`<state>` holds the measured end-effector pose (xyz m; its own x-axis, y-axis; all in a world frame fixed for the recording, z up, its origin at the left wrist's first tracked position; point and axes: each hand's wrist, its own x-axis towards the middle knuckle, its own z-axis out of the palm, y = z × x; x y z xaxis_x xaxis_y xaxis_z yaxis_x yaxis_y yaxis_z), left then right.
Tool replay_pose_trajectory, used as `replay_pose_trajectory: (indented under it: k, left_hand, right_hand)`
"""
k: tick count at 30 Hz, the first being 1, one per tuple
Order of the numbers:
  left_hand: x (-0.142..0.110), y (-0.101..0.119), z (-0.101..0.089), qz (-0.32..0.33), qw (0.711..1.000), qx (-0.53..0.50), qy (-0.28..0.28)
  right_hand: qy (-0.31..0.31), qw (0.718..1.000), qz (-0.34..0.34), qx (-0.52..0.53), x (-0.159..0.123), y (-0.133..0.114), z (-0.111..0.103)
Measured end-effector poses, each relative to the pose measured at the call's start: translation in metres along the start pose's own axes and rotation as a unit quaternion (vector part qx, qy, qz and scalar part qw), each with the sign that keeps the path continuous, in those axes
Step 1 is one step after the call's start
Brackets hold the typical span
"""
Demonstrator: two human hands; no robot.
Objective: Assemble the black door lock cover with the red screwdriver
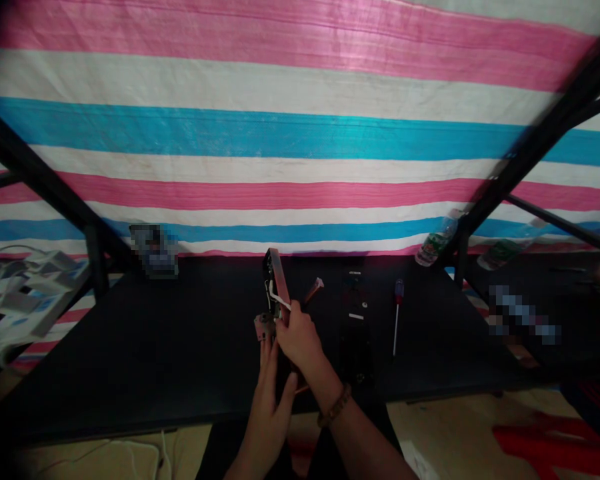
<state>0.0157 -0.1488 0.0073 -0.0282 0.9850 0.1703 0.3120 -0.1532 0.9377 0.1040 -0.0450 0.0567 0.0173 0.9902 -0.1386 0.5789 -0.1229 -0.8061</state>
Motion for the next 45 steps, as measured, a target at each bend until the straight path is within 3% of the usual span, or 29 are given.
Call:
replay_pose_trajectory:
  k: [4, 7, 9, 12, 18, 28, 31, 36, 39, 45]
  left_hand:
    - [0.006, -0.010, -0.009, -0.019, 0.998, 0.017, 0.054]
    - [0.024, -0.020, -0.019, -0.072, 0.993, -0.007, 0.092]
    - [0.040, -0.026, -0.024, -0.111, 0.988, -0.046, 0.092]
    - [0.062, -0.029, -0.025, -0.117, 0.986, -0.085, 0.083]
    - [0.082, -0.020, -0.012, -0.051, 0.994, -0.088, 0.046]
    - [0.083, -0.005, -0.003, 0.106, 0.992, 0.063, -0.019]
    - [0.086, -0.001, -0.003, 0.131, 0.985, 0.113, -0.020]
    - [0.091, 0.002, -0.001, 0.157, 0.973, 0.172, -0.013]
    - [0.088, 0.001, 0.003, 0.160, 0.972, 0.174, 0.006]
    - [0.078, 0.003, 0.011, 0.094, 0.989, 0.091, 0.068]
  right_hand:
    - [0.013, 1.000, -0.004, 0.023, -0.001, 0.004, 0.002]
    - [0.024, 0.995, -0.036, 0.087, -0.001, 0.011, -0.002]
    - [0.033, 0.987, -0.066, 0.143, 0.000, 0.019, -0.004]
    - [0.043, 0.970, -0.094, 0.222, 0.000, 0.032, -0.006]
    - [0.034, 0.926, -0.080, 0.367, -0.002, 0.055, -0.002]
    - [0.044, 0.873, 0.011, 0.485, -0.010, 0.071, -0.001]
    - [0.050, 0.878, -0.001, 0.475, -0.009, 0.073, -0.001]
    - [0.159, 0.923, -0.041, 0.348, -0.017, 0.074, 0.000]
    - [0.189, 0.943, -0.039, 0.272, -0.029, 0.076, -0.002]
    - [0.265, 0.948, -0.078, 0.158, -0.048, 0.077, -0.007]
